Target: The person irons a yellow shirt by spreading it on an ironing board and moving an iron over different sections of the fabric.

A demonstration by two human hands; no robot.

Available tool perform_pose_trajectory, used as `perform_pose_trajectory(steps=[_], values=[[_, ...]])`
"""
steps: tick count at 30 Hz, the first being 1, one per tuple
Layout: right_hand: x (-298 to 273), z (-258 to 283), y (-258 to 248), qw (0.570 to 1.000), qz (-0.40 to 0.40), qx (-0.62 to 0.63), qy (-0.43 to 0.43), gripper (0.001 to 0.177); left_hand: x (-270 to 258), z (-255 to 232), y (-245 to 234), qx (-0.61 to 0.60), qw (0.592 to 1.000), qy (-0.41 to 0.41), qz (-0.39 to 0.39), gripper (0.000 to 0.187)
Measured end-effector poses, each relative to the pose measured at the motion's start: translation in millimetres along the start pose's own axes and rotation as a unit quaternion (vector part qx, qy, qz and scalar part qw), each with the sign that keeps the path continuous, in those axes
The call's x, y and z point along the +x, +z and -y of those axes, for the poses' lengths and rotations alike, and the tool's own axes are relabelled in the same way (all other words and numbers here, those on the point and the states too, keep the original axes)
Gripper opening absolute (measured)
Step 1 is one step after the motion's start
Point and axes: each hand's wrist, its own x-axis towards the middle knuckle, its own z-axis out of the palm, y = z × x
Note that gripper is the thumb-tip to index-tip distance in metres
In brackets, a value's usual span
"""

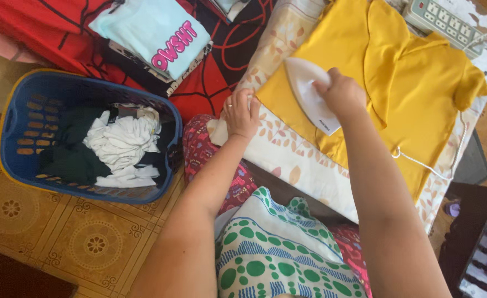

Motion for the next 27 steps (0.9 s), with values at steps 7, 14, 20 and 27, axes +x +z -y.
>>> perform_pose_trajectory(steps=[7, 14, 20, 27], values=[[36, -8, -11, 0.993, 0.003, 0.092, 0.075, 0.052, 1, 0, -2, 0.012, 1.0, 0.017, 0.021, 0.025], [12, 4, -7, 0.992, 0.036, 0.123, 0.001, 0.051, 2, -6, -6, -0.002, 0.999, 0.015, 0.032, 0.025], [-30, 21, 13, 0.989, 0.044, 0.042, -0.132, 0.054, 0, -6, -5, 0.014, 0.999, -0.01, 0.047, 0.027], [-88, 9, 14, 0.994, 0.069, 0.014, -0.086, 0.052, 7, -9, -1, 0.107, 0.988, 0.006, 0.111, 0.036]])
